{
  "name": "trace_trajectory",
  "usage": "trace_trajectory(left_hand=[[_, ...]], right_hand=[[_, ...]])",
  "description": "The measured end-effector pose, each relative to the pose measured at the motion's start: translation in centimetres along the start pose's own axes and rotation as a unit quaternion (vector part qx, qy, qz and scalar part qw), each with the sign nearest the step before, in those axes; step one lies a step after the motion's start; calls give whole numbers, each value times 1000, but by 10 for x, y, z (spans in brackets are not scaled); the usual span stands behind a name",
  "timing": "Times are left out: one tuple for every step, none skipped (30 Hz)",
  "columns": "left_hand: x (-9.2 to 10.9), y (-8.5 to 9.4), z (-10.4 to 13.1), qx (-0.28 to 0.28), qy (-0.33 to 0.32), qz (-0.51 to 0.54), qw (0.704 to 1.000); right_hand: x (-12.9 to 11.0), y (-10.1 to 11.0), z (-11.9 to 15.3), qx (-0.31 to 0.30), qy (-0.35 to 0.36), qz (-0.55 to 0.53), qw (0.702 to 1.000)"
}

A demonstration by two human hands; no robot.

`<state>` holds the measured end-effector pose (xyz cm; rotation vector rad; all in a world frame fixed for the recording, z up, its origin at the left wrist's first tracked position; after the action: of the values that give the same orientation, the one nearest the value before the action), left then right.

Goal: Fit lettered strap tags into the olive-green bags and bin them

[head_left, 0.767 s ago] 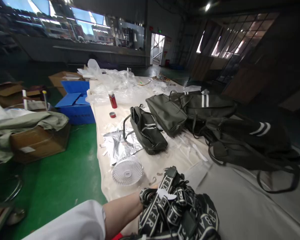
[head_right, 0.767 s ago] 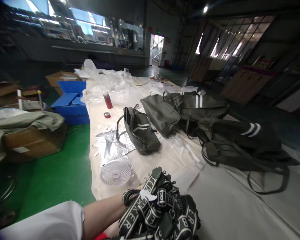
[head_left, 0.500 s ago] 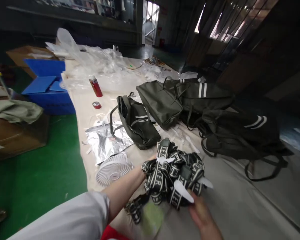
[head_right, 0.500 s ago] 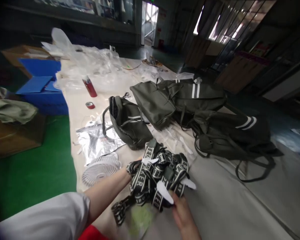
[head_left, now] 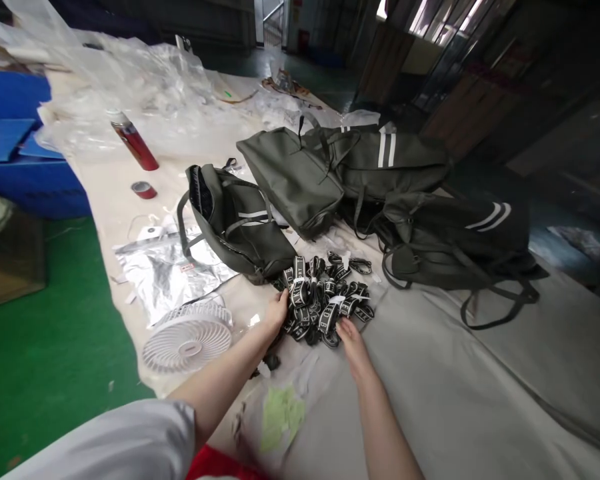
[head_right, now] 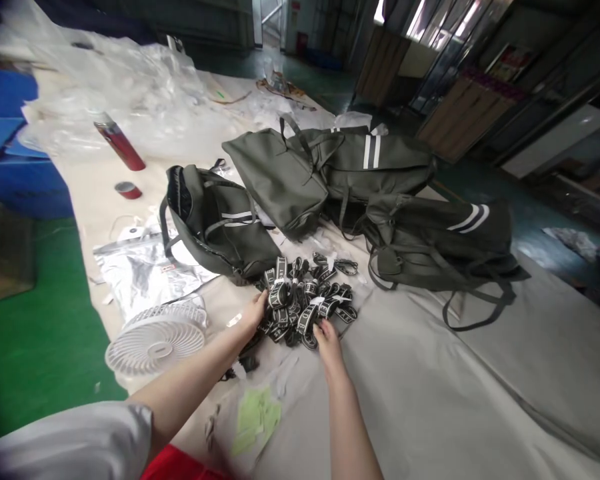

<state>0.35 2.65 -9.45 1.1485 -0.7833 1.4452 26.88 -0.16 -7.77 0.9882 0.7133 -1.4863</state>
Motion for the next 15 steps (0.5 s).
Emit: trace_trajectory(left_hand=[[-1, 3, 8, 10, -10, -17, 1000], [-2, 5, 17, 18, -23, -33, 999], [-4, 9, 28, 23, -37, -49, 998], [-7, 12, 39, 27, -50, -61, 997], [-12, 16, 50, 31, -65, -78, 994], [-18, 19, 62, 33, -86, -105, 990], [-25, 22, 73, 35, -108, -145, 983], [-32, 25, 83, 37, -128, -196, 971], [-39, 26, 93, 36, -144, -253, 956], [-46, 27, 102, 32, -156, -308, 938], [-52, 28, 112, 23, -163, -352, 921], [-56, 28, 121, 12, -169, -380, 909], [-59, 28, 132, -3, -180, -397, 900], [-60, 28, 145, -22, -197, -404, 893], [-60, 28, 159, -47, -218, -403, 888]], right_hand=[[2, 4, 2, 17, -5, 4, 1000], [3, 9, 6, 34, -11, 7, 999], [4, 13, 10, 47, -12, 10, 999], [5, 17, 16, 55, -10, 12, 998], [5, 20, 22, 59, -7, 13, 998], [5, 24, 28, 60, -2, 14, 998], [6, 27, 35, 59, 3, 14, 998], [6, 29, 42, 59, 8, 15, 998], [7, 31, 48, 59, 12, 16, 998], [7, 31, 52, 61, 14, 19, 998], [7, 31, 56, 66, 14, 23, 997], [7, 30, 57, 73, 13, 28, 997], [5, 27, 57, 79, 12, 34, 996], [3, 23, 55, 84, 11, 41, 996], [0, 18, 51, 86, 11, 48, 995]])
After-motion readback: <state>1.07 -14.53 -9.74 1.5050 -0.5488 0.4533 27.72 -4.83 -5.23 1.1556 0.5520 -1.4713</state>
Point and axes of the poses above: each hand's wrist, its own z-axis away from the middle knuckle, its own y-axis out of the back of the hand, x = y × z, the point moved 5 cm from there along -z, towards the middle knuckle, and after that the axes turned 6 degrees about -y, right-handed, at the moved point
